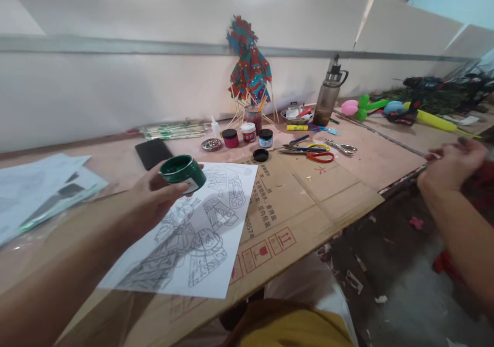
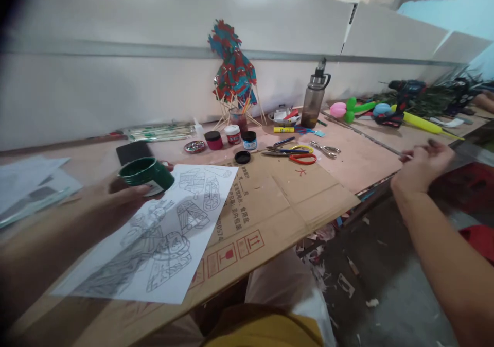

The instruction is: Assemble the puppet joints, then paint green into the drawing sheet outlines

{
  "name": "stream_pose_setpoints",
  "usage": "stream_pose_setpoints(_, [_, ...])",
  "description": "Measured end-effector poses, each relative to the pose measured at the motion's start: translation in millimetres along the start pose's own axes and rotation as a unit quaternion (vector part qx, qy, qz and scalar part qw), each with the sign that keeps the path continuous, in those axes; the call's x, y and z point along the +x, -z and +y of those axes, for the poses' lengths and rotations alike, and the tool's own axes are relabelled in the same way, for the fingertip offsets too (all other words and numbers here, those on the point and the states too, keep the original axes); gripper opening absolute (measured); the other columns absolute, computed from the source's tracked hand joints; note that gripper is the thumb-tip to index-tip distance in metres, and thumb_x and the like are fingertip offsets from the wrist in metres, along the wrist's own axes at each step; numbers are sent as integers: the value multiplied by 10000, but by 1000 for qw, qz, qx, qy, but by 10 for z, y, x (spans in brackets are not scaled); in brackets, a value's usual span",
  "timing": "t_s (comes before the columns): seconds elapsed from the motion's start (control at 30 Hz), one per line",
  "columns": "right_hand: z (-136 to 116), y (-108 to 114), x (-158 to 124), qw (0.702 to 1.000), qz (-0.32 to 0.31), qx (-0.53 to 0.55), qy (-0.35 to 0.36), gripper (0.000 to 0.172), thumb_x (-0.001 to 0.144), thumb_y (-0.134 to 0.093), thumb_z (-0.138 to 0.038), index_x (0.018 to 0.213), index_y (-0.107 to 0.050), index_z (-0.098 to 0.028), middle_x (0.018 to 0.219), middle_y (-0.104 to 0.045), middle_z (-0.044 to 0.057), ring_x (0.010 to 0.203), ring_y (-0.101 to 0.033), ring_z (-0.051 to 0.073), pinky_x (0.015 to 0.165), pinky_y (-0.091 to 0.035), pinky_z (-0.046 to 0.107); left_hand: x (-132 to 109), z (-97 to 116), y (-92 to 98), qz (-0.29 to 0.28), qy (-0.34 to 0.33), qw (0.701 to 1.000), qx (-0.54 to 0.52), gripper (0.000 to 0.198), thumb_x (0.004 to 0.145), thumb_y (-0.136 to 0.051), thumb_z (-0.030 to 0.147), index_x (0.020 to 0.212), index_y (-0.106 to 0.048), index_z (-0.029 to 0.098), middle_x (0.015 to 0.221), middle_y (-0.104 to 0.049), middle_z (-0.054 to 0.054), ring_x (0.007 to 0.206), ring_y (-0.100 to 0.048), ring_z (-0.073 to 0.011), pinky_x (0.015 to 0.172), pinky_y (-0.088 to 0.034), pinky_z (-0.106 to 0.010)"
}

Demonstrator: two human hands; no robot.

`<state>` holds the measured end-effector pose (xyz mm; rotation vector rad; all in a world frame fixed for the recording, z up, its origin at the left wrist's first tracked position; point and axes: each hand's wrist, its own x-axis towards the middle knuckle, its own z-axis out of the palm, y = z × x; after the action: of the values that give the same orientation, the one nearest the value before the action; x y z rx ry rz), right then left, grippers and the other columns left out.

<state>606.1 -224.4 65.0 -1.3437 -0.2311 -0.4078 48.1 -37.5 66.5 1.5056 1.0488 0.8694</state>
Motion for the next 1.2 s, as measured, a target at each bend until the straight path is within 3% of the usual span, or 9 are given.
stream_pose_setpoints(0.07, [-72,-332,-187,995,-93,33,-7,312,777,-403,32,945,-392,-231,832,-490,-59,556,-505,39,471,-379,173,169,34,-138,-28,-18,997,-70,408,628,-813,308,1003,-660,267,1050,-717,-9,1015,-621,-240,886,-459,-362])
stream_pose_setpoints(0.17, [-68,-712,-487,973,-224,-20,-50,197,861,-461,-50,971,-444,-212,846,-512,-52,611,-502,42,501,-373,158,295,69,-403,-51,-35,993,-98,397,617,-841,261,984,-688,251,948,-726,-4,931,-639,-222,894,-461,-377])
stream_pose_setpoints(0.23, [-4,-843,-617,954,-287,-33,-79,87,893,-485,-108,922,-519,-183,817,-554,-26,627,-500,60,515,-385,166,311,123,-591,-78,-45,991,-100,411,612,-851,255,995,-700,254,985,-733,-9,975,-646,-234,907,-472,-388])
stream_pose_setpoints(0.3, [85,-883,-673,933,-339,-36,-112,129,933,-459,-177,868,-570,-161,793,-595,12,623,-518,83,523,-412,191,323,191,-778,-121,-68,986,-91,441,624,-849,296,1040,-710,250,1034,-738,-35,1021,-651,-262,919,-483,-412])
stream_pose_setpoints(0.4, [221,-845,-661,910,-383,-30,-152,286,978,-378,-280,836,-594,-158,783,-633,62,629,-569,124,547,-471,241,395,278,-1051,-161,-97,980,-61,500,623,-846,317,1099,-716,237,1104,-733,-63,1068,-647,-279,957,-476,-440])
stream_pose_setpoints(0.53, [375,-766,-555,901,-390,-36,-185,371,990,-338,-385,850,-608,-172,804,-656,87,647,-602,147,560,-506,263,560,305,-1404,-169,-133,976,-2,375,623,-833,274,982,-748,207,1078,-740,-68,1056,-651,-269,968,-475,-441])
stream_pose_setpoints(0.8, [662,-446,-268,881,-436,-107,-151,551,975,-253,-568,914,-645,-186,934,-698,132,713,-639,176,604,-552,292,904,135,-1981,-160,-127,970,133,325,601,-853,253,903,-751,191,929,-760,-32,905,-690,-245,837,-515,-361])
stream_pose_setpoints(0.97, [733,-200,-135,872,-448,-162,-108,614,932,-310,-651,937,-705,-180,1002,-710,133,814,-650,208,694,-576,331,1032,34,-2171,-151,-152,959,188,360,604,-863,292,930,-738,202,920,-757,-34,914,-686,-253,813,-517,-341])
stream_pose_setpoints(1.2, [753,36,9,855,-444,-269,11,780,852,-268,-795,976,-754,-198,1004,-708,133,931,-651,268,794,-565,397,957,-64,-2235,-144,-123,959,211,332,634,-855,287,920,-717,192,953,-757,-59,881,-693,-249,809,-516,-343])
